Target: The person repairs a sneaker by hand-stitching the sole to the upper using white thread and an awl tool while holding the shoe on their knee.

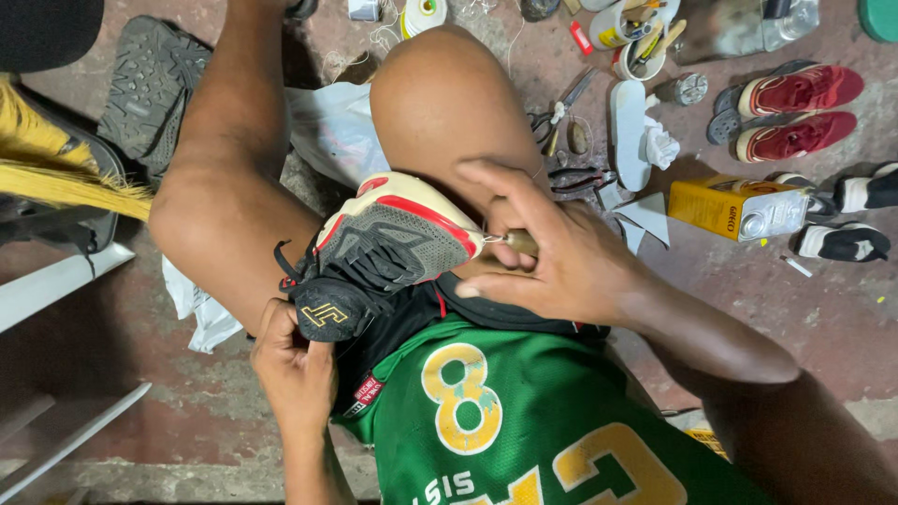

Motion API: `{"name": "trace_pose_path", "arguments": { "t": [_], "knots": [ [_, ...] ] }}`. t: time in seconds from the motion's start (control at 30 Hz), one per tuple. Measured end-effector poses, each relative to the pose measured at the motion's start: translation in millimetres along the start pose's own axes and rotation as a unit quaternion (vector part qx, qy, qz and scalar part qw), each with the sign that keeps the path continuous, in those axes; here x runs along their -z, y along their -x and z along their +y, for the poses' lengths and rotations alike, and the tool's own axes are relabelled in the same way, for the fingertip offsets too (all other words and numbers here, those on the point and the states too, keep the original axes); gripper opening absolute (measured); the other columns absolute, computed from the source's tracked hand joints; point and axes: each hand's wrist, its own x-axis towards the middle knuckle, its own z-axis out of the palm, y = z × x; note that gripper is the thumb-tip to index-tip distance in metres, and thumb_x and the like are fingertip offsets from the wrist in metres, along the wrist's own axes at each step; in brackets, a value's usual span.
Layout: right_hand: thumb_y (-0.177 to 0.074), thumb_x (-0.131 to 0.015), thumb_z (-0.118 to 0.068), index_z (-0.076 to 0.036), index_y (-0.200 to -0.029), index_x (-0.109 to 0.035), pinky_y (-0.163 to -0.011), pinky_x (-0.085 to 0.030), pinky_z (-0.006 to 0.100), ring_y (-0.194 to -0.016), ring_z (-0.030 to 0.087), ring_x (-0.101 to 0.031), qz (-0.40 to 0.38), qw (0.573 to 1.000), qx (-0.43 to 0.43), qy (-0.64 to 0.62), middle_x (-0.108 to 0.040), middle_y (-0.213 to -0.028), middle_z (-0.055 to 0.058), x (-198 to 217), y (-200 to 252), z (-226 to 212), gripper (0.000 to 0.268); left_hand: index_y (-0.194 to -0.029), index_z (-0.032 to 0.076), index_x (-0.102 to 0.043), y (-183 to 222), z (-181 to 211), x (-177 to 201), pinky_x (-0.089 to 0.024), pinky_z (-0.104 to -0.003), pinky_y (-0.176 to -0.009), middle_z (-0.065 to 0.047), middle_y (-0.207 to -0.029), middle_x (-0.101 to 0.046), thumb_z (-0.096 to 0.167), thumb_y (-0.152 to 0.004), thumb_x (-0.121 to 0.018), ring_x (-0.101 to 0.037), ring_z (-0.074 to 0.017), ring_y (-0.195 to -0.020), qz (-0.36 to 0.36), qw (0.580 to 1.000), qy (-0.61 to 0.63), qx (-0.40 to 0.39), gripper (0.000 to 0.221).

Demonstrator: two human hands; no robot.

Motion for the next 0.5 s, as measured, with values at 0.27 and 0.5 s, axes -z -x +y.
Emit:
{"name": "trace_pose_path", "arguments": {
  "t": [0.27, 0.5],
  "knots": [
    [-0.077, -0.081, -0.049, -0.019, -0.166, -0.03, -0.065, -0.056, 0.038, -0.072, 0.02, -0.072, -0.13, 0.947, -0.038, 0.29, -0.071, -0.085, 0.003, 55.9, 26.3, -2.3, 0.106, -0.082, 0.0, -0.054, -7.9, 1.8, -1.4, -0.042, -0.025, -0.069, -0.001, -0.078, -0.051, 0.012, -0.092, -0.073, -0.046, -0.0091, -0.074, 0.005, 1.0, -0.009, -0.015, 0.025],
    [-0.081, -0.083, -0.042, -0.01, -0.141, -0.052, -0.068, -0.06, 0.033, -0.084, 0.019, -0.075, 0.027, 0.993, 0.102, 0.053, -0.064, -0.113, 0.012, 14.2, -2.8, -1.0, 0.074, -0.079, 0.001, -0.047, -5.0, -13.0, 0.4, -0.038, -0.026, -0.069, 0.0, -0.073, -0.045, 0.013, -0.098, -0.07, -0.041, -0.0088, -0.072, 0.001, 1.0, 0.019, 0.017, 0.032]
  ]
}}
